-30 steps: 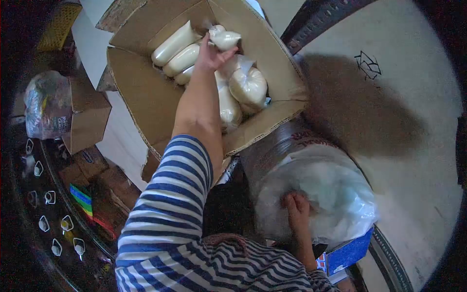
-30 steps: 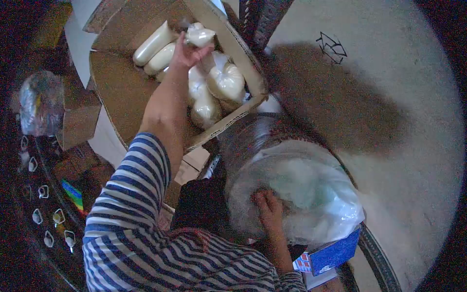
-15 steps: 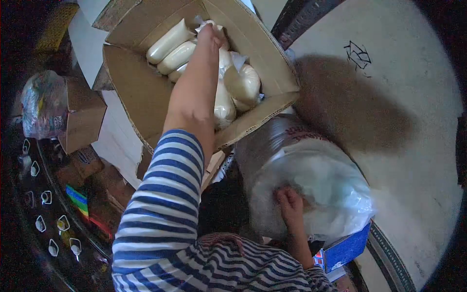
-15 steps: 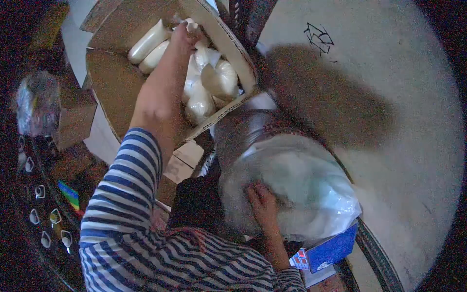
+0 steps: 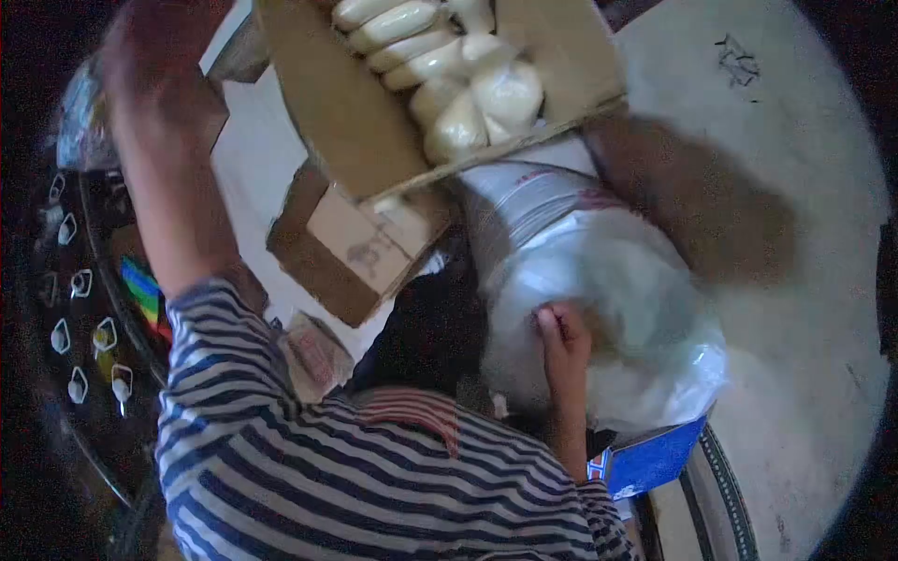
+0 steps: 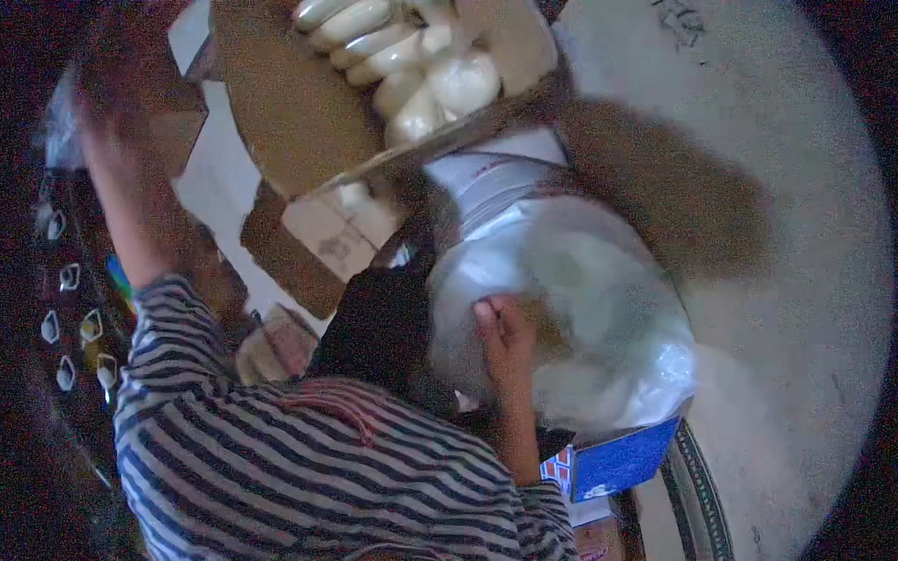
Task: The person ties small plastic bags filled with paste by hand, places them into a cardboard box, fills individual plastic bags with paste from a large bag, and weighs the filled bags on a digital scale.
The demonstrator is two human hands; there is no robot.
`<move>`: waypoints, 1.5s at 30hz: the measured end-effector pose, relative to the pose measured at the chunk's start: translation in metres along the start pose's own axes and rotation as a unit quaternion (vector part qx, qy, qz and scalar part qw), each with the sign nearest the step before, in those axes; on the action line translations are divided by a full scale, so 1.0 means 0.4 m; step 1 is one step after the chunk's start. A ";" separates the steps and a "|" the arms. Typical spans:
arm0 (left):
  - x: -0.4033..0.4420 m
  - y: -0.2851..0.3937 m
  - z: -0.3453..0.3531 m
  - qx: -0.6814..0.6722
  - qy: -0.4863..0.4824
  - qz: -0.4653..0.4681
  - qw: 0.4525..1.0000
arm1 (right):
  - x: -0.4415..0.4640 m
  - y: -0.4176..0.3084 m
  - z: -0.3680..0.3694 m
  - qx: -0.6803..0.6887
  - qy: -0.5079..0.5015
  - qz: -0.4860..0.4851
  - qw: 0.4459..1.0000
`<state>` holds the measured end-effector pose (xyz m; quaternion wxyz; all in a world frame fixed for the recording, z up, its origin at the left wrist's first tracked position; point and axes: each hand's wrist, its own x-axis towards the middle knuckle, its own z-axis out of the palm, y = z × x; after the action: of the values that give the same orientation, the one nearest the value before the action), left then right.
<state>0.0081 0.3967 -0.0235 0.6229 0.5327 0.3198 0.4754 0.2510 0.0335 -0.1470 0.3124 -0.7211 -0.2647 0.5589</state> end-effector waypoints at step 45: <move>-0.521 -0.947 -0.420 -0.044 0.497 -0.179 0.848 | -0.022 0.071 -0.042 -0.076 -0.080 -0.059 0.992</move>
<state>-0.1205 0.2701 -0.4508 0.4776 0.1309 0.6554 0.5703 0.2661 0.0055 -0.1596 0.2671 -0.6784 -0.3725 0.5741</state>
